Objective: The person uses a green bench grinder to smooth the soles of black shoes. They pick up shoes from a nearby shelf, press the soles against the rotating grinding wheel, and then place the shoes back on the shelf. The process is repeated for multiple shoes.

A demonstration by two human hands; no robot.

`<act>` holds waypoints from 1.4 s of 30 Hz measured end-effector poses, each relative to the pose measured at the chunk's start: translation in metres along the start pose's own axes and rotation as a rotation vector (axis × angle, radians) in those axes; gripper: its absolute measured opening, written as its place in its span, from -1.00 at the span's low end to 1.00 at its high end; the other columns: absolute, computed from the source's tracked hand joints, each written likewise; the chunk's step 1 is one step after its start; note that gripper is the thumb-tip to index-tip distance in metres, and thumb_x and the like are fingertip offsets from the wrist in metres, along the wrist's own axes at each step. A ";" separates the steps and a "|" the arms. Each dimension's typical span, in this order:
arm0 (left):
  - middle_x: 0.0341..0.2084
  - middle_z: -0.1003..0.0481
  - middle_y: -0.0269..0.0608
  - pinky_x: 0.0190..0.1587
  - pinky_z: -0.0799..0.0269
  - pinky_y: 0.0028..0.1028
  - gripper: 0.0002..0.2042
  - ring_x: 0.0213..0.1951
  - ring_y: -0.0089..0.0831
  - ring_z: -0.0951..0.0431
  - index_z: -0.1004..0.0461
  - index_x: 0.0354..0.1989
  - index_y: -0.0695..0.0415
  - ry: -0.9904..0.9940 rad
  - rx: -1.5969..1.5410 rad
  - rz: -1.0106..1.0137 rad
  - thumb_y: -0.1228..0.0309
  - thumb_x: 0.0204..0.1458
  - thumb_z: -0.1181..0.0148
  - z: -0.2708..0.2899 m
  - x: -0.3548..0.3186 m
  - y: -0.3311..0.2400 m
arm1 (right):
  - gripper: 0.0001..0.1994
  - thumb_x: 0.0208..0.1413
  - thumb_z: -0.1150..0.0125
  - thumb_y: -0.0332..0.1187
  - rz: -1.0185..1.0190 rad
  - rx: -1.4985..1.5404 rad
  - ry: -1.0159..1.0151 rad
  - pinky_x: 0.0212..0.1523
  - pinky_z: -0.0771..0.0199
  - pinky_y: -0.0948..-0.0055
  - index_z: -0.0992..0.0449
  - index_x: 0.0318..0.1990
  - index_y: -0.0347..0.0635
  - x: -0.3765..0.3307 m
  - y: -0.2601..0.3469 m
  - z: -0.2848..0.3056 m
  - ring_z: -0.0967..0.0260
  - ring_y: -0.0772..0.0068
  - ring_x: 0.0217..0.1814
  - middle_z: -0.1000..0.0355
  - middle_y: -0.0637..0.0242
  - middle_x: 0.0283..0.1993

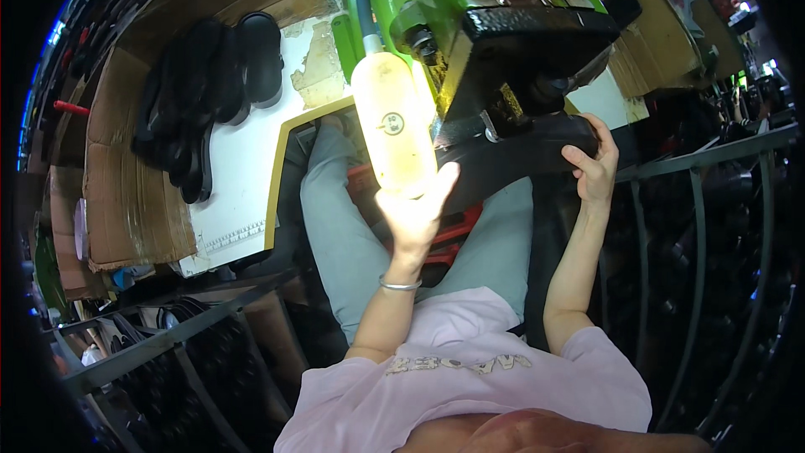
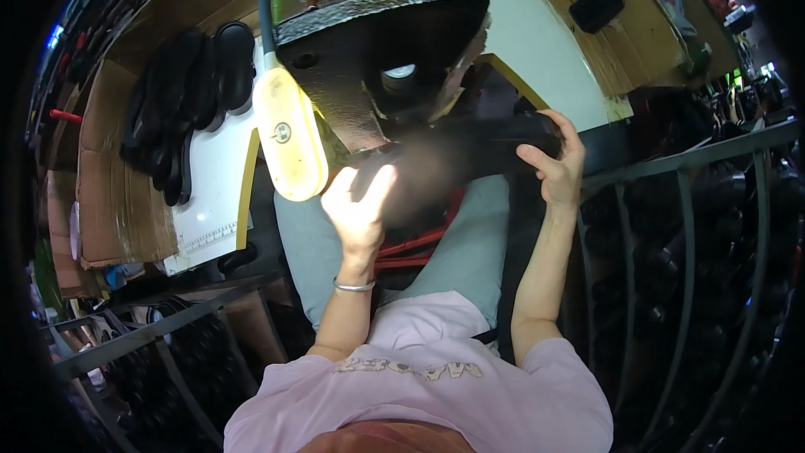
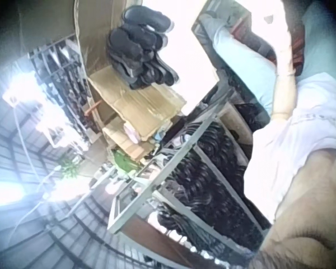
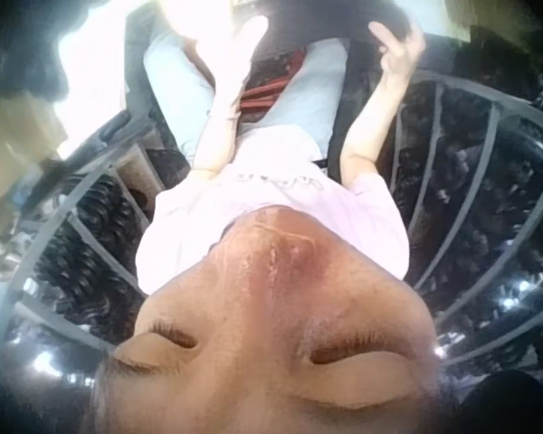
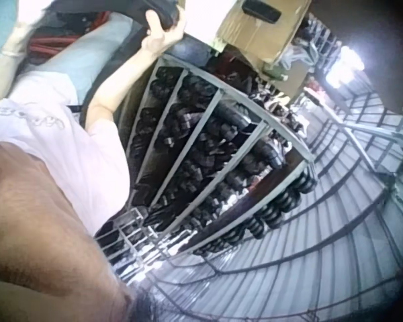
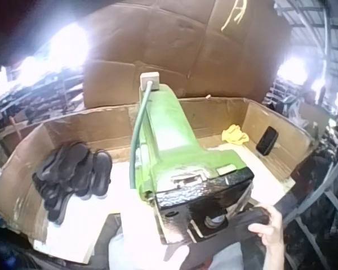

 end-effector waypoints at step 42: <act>-0.57 -0.57 -0.16 -0.41 -0.44 -0.44 -0.66 -0.53 -0.38 -0.57 -0.57 -0.43 0.21 0.164 0.507 -0.360 0.32 -0.33 -0.58 0.047 0.030 -0.035 | -0.28 -0.14 -0.46 -0.60 0.135 0.229 0.247 -0.22 -0.54 0.54 -0.23 0.22 -0.43 -0.029 -0.010 -0.092 -0.43 0.47 -0.11 -0.41 0.16 0.00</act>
Point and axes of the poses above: each hand's wrist, its own x-axis towards the middle knuckle, its own z-axis out of the back of the hand, y = z × x, the point moved 4 cm from there along x, towards the middle knuckle
